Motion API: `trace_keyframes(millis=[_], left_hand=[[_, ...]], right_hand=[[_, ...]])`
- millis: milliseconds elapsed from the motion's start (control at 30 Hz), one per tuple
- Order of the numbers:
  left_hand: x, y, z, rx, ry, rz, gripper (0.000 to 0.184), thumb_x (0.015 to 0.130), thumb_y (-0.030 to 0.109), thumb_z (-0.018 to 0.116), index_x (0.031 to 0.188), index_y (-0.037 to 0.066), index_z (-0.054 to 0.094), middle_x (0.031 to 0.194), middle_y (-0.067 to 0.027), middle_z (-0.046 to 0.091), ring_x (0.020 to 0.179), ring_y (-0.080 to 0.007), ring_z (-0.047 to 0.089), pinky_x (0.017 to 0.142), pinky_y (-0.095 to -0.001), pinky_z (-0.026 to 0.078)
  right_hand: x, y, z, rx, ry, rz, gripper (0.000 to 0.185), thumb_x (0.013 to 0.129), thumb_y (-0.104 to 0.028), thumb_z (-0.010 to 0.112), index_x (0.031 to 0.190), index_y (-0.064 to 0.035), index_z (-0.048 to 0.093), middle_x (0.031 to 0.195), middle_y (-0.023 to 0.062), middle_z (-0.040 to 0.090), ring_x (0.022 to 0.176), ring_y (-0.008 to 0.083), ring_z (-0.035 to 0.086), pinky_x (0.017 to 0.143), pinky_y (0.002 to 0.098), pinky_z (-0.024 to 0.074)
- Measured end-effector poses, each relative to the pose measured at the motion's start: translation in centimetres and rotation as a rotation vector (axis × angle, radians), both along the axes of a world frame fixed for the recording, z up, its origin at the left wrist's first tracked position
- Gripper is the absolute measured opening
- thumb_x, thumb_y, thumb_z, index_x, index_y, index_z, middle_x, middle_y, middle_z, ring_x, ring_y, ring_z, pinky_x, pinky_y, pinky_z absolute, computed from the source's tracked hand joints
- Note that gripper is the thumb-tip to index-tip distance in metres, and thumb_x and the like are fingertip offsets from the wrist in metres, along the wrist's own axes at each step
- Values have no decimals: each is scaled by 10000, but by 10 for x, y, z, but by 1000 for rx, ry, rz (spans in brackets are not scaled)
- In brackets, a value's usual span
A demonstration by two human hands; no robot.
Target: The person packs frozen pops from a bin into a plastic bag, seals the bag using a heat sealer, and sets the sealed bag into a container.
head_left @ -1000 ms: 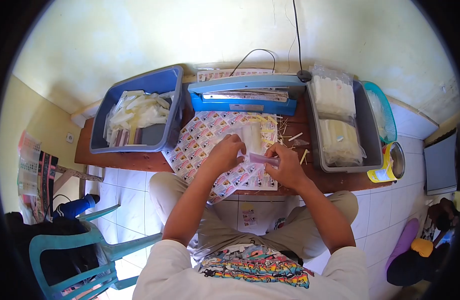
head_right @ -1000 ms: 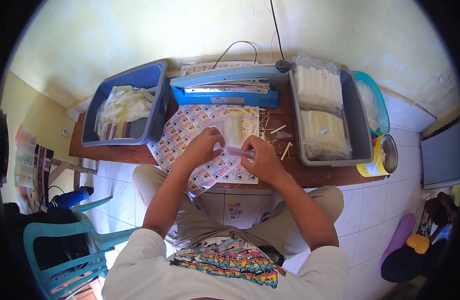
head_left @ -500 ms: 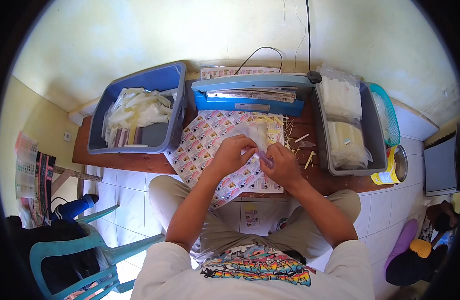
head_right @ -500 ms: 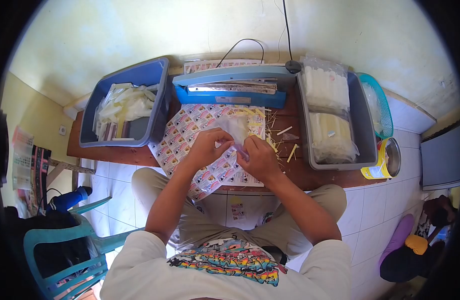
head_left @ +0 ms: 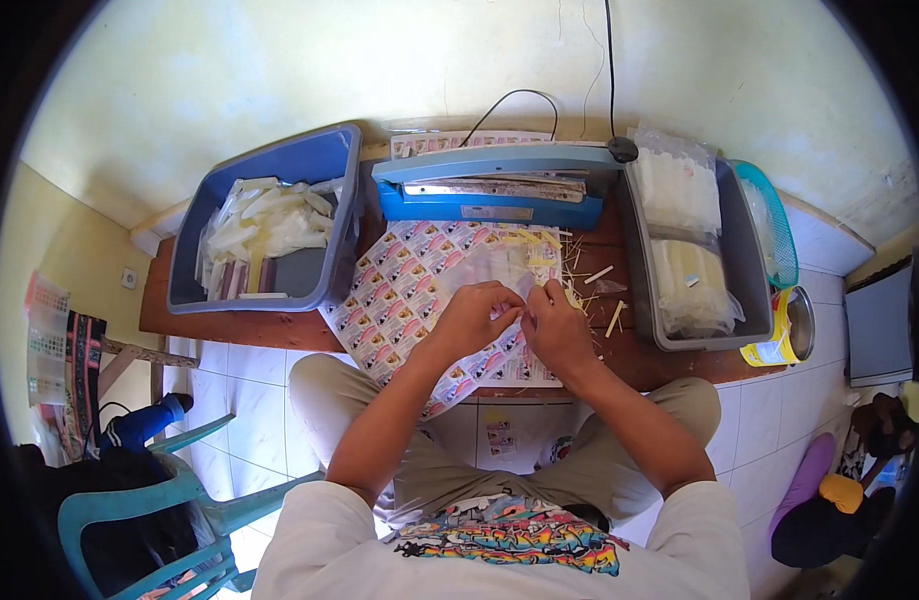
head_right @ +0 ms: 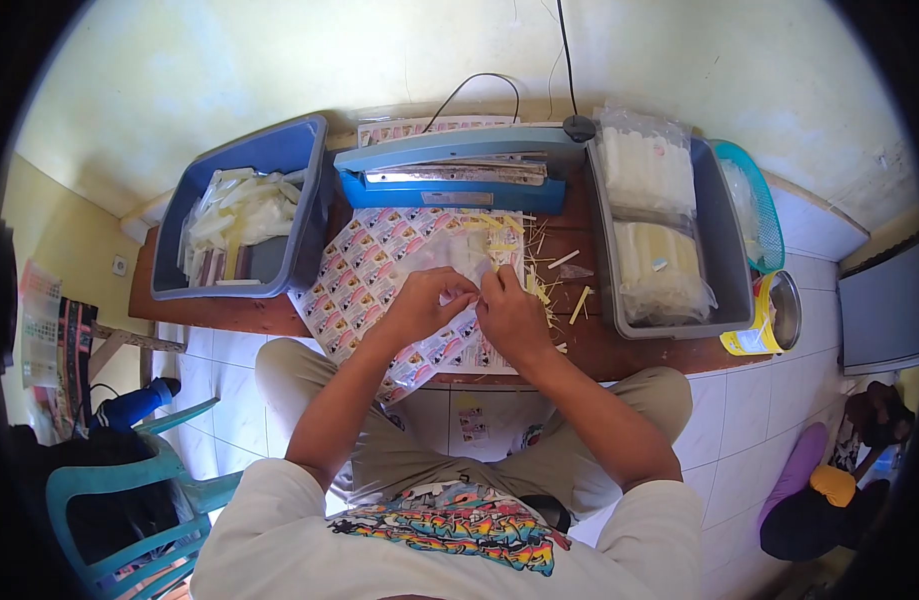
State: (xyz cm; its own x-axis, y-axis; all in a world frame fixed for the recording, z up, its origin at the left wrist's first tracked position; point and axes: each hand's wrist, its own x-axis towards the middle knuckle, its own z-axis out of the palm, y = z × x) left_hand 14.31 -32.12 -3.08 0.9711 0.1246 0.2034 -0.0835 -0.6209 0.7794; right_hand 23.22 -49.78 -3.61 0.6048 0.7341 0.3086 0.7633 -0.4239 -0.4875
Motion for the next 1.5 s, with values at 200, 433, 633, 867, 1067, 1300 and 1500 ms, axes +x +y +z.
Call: trace_keyframes(millis=[200, 433, 633, 867, 1067, 1300, 1500], left_hand=[[0, -3, -2, 34, -11, -25, 148, 917, 89, 795, 1063, 60, 804, 971, -136, 773, 876, -293, 745, 821, -390, 592], [0, 0, -4, 37, 11, -22, 182, 900, 98, 810, 1078, 64, 797, 1000, -140, 764, 907, -307, 747, 845, -398, 592], [-8, 3, -3, 154, 33, 82, 284, 852, 145, 864, 1107, 77, 761, 1075, -133, 712, 1028, -331, 704, 922, -421, 573], [-13, 5, -4, 212, 43, 28, 369, 830, 199, 893, 1146, 97, 730, 1168, -124, 688, 1135, -353, 661, 989, -440, 547], [-12, 6, -7, 224, 49, 22, 374, 837, 223, 889, 1154, 105, 730, 1171, -122, 703, 1132, -359, 668, 994, -448, 549], [-14, 3, 1, 240, 76, -2, 394, 820, 227, 900, 1156, 112, 730, 1184, -113, 706, 1143, -355, 665, 990, -457, 551], [-17, 0, 9, 263, 140, -23, 364, 816, 183, 876, 1141, 114, 728, 1198, -106, 702, 1150, -345, 664, 997, -455, 556]], right_hand=[[9, -4, -13, -53, 23, -12, 241, 939, -142, 696, 1096, -42, 542, 1024, 200, 662, 760, 451, 720, 637, 535, 614], [17, -6, -18, -14, 169, 10, 230, 939, -137, 713, 1091, -39, 570, 925, 200, 698, 766, 445, 722, 701, 525, 598], [19, -14, -12, 155, 113, 88, 435, 788, -29, 845, 1153, -26, 609, 1054, 225, 641, 828, 391, 694, 777, 439, 595], [20, -21, -10, 45, 450, 144, 548, 762, -14, 853, 1234, -51, 577, 1169, 217, 632, 909, 416, 703, 833, 487, 601], [21, -19, -1, -111, 216, 66, 490, 827, -84, 818, 1255, -115, 580, 1173, 160, 694, 1000, 437, 729, 816, 529, 601], [23, -14, -1, -77, 182, 51, 302, 894, -153, 777, 1165, -143, 643, 1031, 130, 746, 893, 391, 755, 763, 509, 602], [27, -7, -7, -75, 149, 44, 198, 894, -140, 747, 1073, -114, 667, 927, 117, 746, 830, 371, 750, 732, 496, 599]])
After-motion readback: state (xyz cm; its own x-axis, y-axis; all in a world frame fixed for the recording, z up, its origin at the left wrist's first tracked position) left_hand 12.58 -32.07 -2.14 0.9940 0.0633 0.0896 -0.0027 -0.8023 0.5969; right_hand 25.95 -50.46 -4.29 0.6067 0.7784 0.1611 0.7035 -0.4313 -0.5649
